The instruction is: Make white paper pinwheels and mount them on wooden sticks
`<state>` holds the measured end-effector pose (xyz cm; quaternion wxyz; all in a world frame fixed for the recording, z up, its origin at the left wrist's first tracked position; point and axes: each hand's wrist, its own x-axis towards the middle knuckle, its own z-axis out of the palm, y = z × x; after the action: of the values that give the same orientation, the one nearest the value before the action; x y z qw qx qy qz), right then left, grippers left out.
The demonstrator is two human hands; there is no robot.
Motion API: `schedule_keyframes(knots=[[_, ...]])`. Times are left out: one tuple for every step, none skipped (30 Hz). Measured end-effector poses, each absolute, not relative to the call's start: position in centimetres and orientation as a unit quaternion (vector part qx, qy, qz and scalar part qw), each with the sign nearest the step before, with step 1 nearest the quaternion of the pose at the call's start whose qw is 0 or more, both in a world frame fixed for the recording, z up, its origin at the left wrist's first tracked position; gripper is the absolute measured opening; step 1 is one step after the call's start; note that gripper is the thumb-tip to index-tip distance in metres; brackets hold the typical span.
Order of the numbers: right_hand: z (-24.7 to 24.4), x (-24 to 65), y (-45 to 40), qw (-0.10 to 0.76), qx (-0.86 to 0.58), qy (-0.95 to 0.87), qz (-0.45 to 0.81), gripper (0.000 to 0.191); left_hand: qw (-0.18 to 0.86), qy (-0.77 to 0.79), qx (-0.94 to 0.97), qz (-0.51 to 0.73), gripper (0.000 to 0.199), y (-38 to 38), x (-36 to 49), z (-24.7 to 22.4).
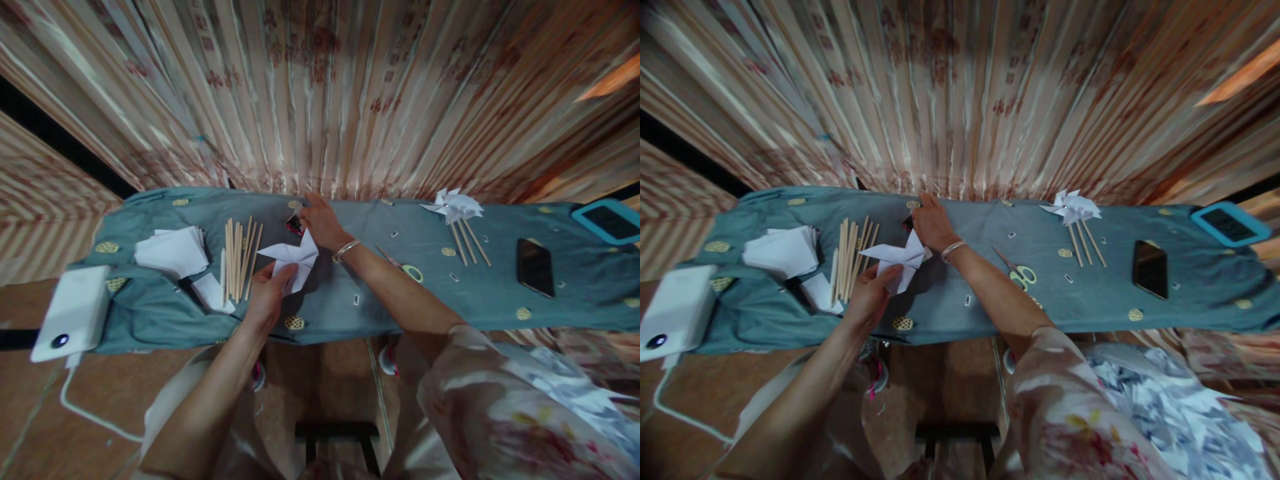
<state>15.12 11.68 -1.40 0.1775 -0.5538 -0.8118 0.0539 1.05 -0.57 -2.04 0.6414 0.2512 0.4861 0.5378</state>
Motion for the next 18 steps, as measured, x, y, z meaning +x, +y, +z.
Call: schedule_keyframes(knots=[[-1.4, 14.8, 12.0, 0.159, -0.554, -0.816, 0.043, 0.028, 0.64, 0.488, 0.251, 0.538, 0.032, -0.5, 0.9, -2.0], [-1.5, 14.6, 12.3, 0.143, -0.555, -0.819, 0.036, 0.028, 0.638, 0.491, 0.251, 0.537, 0.032, -0.5, 0.7, -2.0], [-1.5, 14.4, 12.5, 0.128, -0.556, -0.821, 0.03, 0.027, 0.636, 0.494, 0.252, 0.536, 0.033, -0.4, 0.6, -2.1], [-1.6, 14.2, 12.6, 0.117, -0.555, -0.823, 0.025, 0.026, 0.635, 0.496, 0.252, 0.536, 0.033, -0.4, 0.5, -2.1], [-1.6, 14.0, 12.7, 0.107, -0.554, -0.825, 0.022, 0.025, 0.635, 0.496, 0.252, 0.535, 0.034, -0.4, 0.4, -2.1], [-1.6, 13.8, 12.8, 0.1, -0.552, -0.827, 0.019, 0.025, 0.636, 0.497, 0.253, 0.534, 0.034, -0.4, 0.3, -2.2], [-1.7, 13.7, 12.9, 0.095, -0.55, -0.829, 0.017, 0.025, 0.636, 0.497, 0.253, 0.534, 0.034, -0.4, 0.3, -2.2], [-1.7, 13.6, 13.0, 0.091, -0.549, -0.831, 0.016, 0.026, 0.637, 0.496, 0.253, 0.534, 0.035, -0.4, 0.2, -2.3], [-1.7, 13.6, 13.1, 0.088, -0.547, -0.832, 0.016, 0.026, 0.637, 0.496, 0.253, 0.533, 0.034, -0.4, 0.2, -2.3], [-1.7, 13.6, 13.2, 0.085, -0.545, -0.834, 0.017, 0.026, 0.638, 0.496, 0.254, 0.531, 0.033, -0.4, 0.2, -2.4], [-1.7, 13.6, 13.3, 0.083, -0.543, -0.836, 0.019, 0.027, 0.638, 0.497, 0.255, 0.53, 0.033, -0.4, 0.2, -2.4], [-1.7, 13.6, 13.4, 0.081, -0.54, -0.837, 0.021, 0.028, 0.639, 0.498, 0.255, 0.529, 0.033, -0.4, 0.3, -2.4], [-1.7, 13.6, 13.5, 0.079, -0.539, -0.838, 0.023, 0.029, 0.639, 0.498, 0.255, 0.527, 0.033, -0.4, 0.3, -2.4], [-1.7, 13.7, 13.5, 0.075, -0.539, -0.839, 0.025, 0.03, 0.64, 0.499, 0.254, 0.526, 0.033, -0.5, 0.3, -2.4], [-1.7, 13.7, 13.6, 0.071, -0.538, -0.839, 0.028, 0.031, 0.641, 0.499, 0.253, 0.525, 0.034, -0.5, 0.4, -2.3], [-1.7, 13.7, 13.6, 0.066, -0.538, -0.839, 0.031, 0.031, 0.641, 0.499, 0.252, 0.526, 0.035, -0.4, 0.4, -2.3], [-1.7, 13.8, 13.5, 0.063, -0.538, -0.84, 0.034, 0.032, 0.641, 0.5, 0.251, 0.526, 0.035, -0.4, 0.4, -2.3], [-1.6, 13.8, 13.5, 0.062, -0.536, -0.841, 0.036, 0.032, 0.64, 0.501, 0.25, 0.527, 0.035, -0.4, 0.4, -2.2]])
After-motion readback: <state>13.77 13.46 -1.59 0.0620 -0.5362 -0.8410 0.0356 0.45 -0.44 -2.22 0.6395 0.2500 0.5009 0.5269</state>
